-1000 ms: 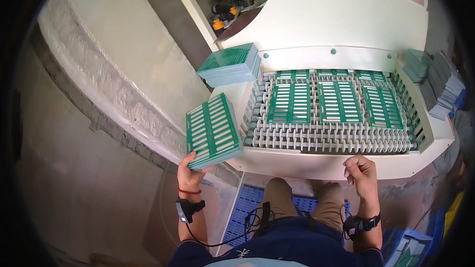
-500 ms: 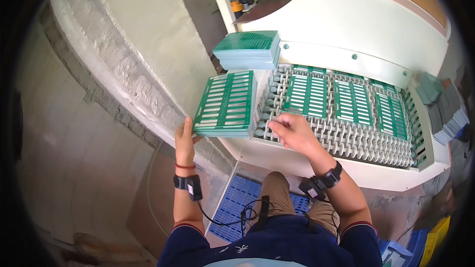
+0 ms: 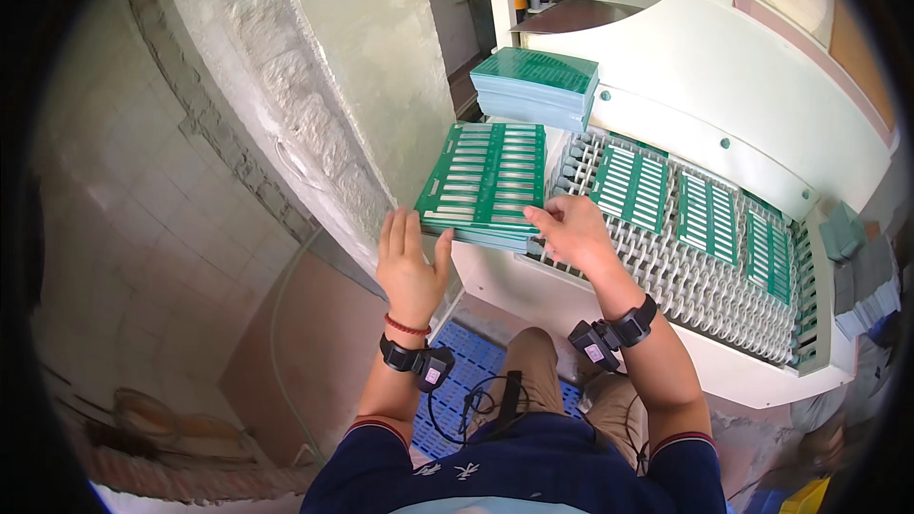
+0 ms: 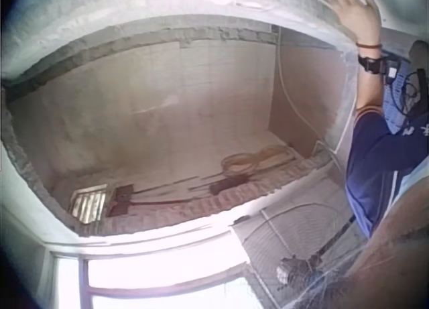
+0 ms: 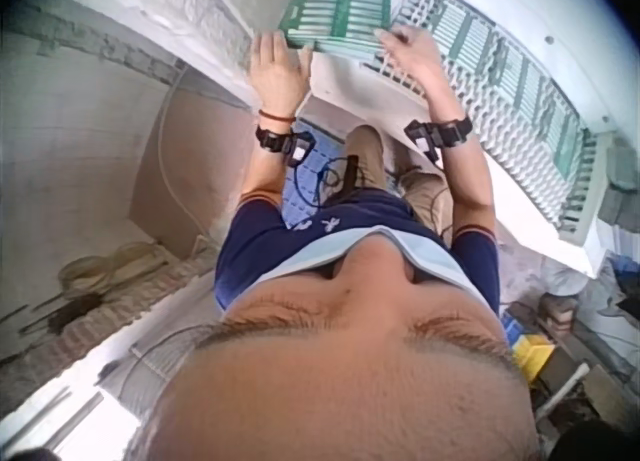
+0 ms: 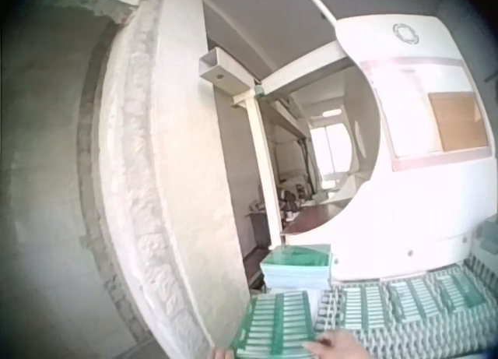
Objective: Sorting green circuit boards/carriers into a slotted rack on a machine.
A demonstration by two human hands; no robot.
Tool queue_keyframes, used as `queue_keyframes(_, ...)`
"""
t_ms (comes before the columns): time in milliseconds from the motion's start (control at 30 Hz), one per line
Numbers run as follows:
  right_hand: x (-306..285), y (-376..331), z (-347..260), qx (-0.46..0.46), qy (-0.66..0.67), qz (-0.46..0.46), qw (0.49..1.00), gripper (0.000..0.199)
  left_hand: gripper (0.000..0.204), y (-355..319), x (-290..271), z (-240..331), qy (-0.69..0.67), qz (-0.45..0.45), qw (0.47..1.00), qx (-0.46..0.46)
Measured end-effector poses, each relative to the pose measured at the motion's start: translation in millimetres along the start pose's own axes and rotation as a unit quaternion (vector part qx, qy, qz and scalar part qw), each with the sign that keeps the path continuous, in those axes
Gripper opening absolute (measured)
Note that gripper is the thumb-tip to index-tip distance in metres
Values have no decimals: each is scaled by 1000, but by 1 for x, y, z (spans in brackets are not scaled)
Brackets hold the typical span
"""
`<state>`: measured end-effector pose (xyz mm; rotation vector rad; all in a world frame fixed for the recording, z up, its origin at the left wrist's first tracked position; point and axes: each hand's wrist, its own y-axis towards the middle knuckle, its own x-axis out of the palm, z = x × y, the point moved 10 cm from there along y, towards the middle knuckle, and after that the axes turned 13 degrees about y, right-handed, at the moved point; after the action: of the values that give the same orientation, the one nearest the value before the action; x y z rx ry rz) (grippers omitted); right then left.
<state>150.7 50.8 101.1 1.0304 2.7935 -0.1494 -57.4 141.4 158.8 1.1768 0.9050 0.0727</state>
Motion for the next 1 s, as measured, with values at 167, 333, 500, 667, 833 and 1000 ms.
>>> queue_keyframes(167,-9,-8,-11,-6,-29,2,1000,33,43,1,-16,24,22,23,998,59)
queue_keyframes(333,-17,-11,-4,-34,-40,31,998,30,44,-4,-11,32,4,27,997,69)
queue_keyframes(500,-28,-22,-4,-43,6,59,997,26,44,-7,-14,37,-26,19,996,81)
queue_keyframes(667,-65,-33,47,9,301,99,948,20,46,-17,-21,47,-145,-25,988,48)
queue_keyframes(833,-101,-103,80,-7,404,134,905,17,49,-101,61,64,-684,-351,591,-244)
queue_keyframes(1000,-148,-185,117,-39,369,236,898,17,44,-138,57,164,-815,-447,296,-219)
